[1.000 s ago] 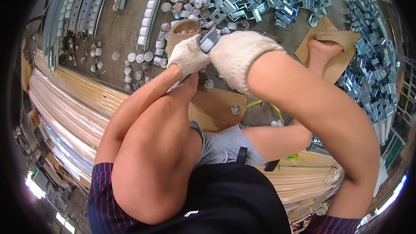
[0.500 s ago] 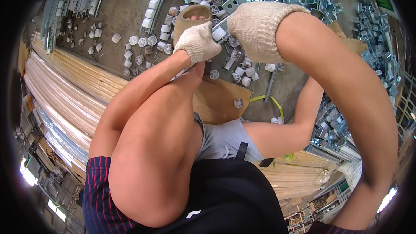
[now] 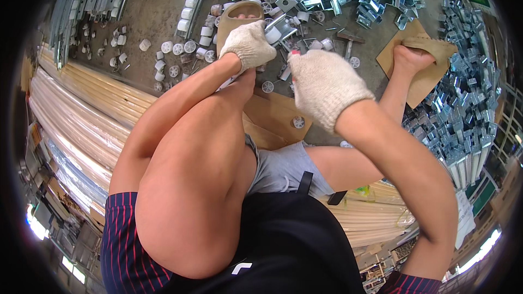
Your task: The person assembles metal rails by attaching U-shaped brackets and plastic rollers to long metal tracks. They use a screwdriver to tighten screws on the brackets and a hammer to secure the components into the rail.
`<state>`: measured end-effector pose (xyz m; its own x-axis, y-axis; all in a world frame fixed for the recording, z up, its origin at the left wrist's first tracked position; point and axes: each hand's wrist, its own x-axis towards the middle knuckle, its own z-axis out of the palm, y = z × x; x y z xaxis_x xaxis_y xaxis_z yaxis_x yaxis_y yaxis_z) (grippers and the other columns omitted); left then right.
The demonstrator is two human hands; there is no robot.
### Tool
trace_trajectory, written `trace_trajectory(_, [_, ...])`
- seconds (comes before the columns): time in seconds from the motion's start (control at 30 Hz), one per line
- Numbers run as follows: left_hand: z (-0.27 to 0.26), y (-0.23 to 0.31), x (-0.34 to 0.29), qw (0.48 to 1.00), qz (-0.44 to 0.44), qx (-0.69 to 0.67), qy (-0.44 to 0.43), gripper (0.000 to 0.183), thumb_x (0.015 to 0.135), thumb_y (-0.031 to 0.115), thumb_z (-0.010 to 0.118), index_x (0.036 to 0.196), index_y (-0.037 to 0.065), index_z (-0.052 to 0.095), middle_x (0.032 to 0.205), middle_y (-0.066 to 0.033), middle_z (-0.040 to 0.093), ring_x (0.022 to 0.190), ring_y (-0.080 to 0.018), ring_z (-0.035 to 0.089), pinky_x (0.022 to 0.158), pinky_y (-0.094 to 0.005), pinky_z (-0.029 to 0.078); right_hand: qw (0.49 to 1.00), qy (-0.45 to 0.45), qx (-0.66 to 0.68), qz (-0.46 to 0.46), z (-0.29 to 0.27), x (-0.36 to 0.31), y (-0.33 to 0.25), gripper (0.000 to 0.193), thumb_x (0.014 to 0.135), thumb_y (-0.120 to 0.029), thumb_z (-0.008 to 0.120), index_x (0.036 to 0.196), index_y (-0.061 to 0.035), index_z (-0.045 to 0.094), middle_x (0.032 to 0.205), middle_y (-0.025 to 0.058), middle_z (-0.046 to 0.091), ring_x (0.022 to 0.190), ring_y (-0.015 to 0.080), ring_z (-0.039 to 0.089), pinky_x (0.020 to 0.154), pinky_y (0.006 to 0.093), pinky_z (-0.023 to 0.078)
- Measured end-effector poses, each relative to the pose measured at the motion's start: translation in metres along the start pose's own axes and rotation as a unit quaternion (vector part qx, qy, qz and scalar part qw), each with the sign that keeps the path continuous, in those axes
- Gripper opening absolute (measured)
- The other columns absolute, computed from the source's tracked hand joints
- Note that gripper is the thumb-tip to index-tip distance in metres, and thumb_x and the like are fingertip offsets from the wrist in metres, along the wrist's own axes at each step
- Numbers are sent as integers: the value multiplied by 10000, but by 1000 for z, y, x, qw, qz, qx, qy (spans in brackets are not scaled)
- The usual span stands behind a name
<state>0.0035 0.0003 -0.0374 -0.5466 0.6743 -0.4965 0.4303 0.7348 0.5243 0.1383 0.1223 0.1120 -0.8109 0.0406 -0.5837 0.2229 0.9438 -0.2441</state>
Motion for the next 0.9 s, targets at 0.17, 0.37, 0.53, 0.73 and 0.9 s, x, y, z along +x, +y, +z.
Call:
trace_trajectory(0.17, [6,0,4,1000,-13,2,7,469,772,294,683,1178,64,735,1210,-267,739,1223,-417,681,1093,-456,507,995,78,43,40,30,-6,-15,251,948,-158,604,1088,39,672,914,259,734,879,417,747,775,511,605])
trace_trajectory(0.37, [3,1,4,1000,-9,1,-11,507,810,305,660,1240,44,728,1239,-269,737,1246,-412,679,1111,-455,501,983,104,121,90,44,-4,-32,258,953,-170,591,1095,35,656,950,281,735,910,434,742,836,524,593])
trace_trajectory(0.53, [-6,8,1,999,-20,-8,-28,509,792,325,679,1213,41,725,1202,-270,747,1201,-408,702,1072,-457,524,945,142,266,128,46,-8,-22,257,955,-187,573,1056,18,691,1005,294,730,974,471,715,901,527,568])
trace_trajectory(0.73, [-3,3,0,999,-29,-38,-17,544,772,371,715,1204,39,721,1161,-258,759,1158,-414,718,1051,-466,534,968,97,221,75,14,-1,-2,291,972,-199,548,1038,47,690,965,310,730,912,441,744,900,491,581])
trace_trajectory(0.9, [-2,5,-2,999,-27,-28,-12,626,752,445,755,1227,39,705,1135,-264,761,1111,-427,732,1009,-481,558,719,-75,649,235,19,6,-35,331,993,-118,524,1270,65,515,938,253,717,678,329,766,552,430,621])
